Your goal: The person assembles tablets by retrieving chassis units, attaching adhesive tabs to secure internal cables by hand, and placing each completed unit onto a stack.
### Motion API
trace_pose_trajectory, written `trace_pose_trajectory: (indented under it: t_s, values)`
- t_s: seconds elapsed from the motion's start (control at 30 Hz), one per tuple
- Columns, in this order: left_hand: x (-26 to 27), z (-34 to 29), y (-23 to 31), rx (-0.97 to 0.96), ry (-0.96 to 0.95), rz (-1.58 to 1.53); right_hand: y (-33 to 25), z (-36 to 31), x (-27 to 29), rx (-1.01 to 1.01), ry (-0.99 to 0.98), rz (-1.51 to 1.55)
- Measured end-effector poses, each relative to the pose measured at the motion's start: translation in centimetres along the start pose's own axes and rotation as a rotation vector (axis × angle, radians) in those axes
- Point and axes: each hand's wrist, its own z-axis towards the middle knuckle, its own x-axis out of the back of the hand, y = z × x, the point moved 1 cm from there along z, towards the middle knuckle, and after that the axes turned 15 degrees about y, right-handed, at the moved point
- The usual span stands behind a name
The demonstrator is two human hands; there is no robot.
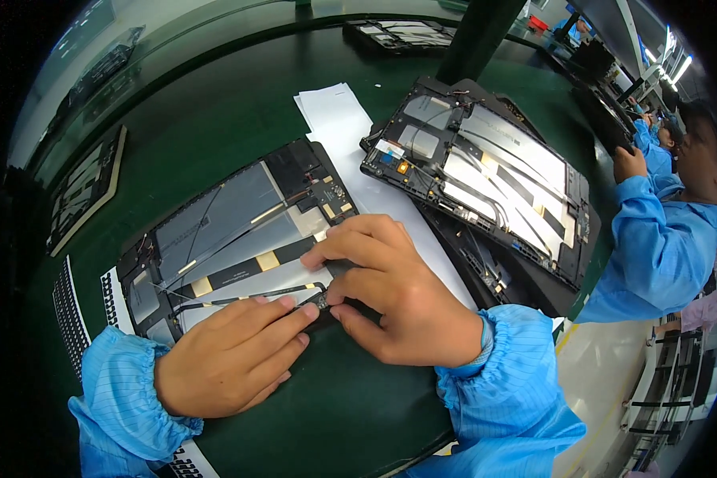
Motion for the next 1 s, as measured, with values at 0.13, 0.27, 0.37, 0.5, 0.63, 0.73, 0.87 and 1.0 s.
trace_pose_trajectory:
  t_s: [0.13, 0.27, 0.37, 0.5, 0.63, 0.73, 0.87, 1.0]
  values:
    - [0.1, 0.0, -0.1, -0.016, -0.010, 0.007, -0.3, 0.1, 0.0, -0.009, 0.009, -0.005]
    - [-0.1, 0.0, -0.2, -0.018, -0.008, 0.007, 0.0, -0.1, -0.1, -0.003, 0.035, -0.033]
    - [-0.3, 0.2, -0.2, -0.021, -0.007, 0.006, 0.1, -0.1, -0.1, 0.011, 0.052, -0.031]
    - [0.1, 0.3, 0.0, -0.032, -0.006, 0.028, -0.4, 0.2, -0.3, 0.021, 0.079, -0.024]
    - [0.3, 0.6, 0.7, -0.001, -0.042, 0.004, -0.3, -0.1, -0.6, 0.025, 0.084, -0.043]
    - [0.6, 0.0, 0.8, 0.008, -0.020, 0.031, 0.1, -0.6, -0.9, -0.007, 0.103, 0.007]
    - [5.4, -0.9, 3.3, 0.194, 0.135, 0.099, 0.8, -1.3, 0.5, -0.137, 0.309, 0.076]
    - [6.6, -7.3, 4.1, 0.825, 0.531, 0.335, 1.7, -1.8, -0.3, -0.270, 0.428, -0.159]
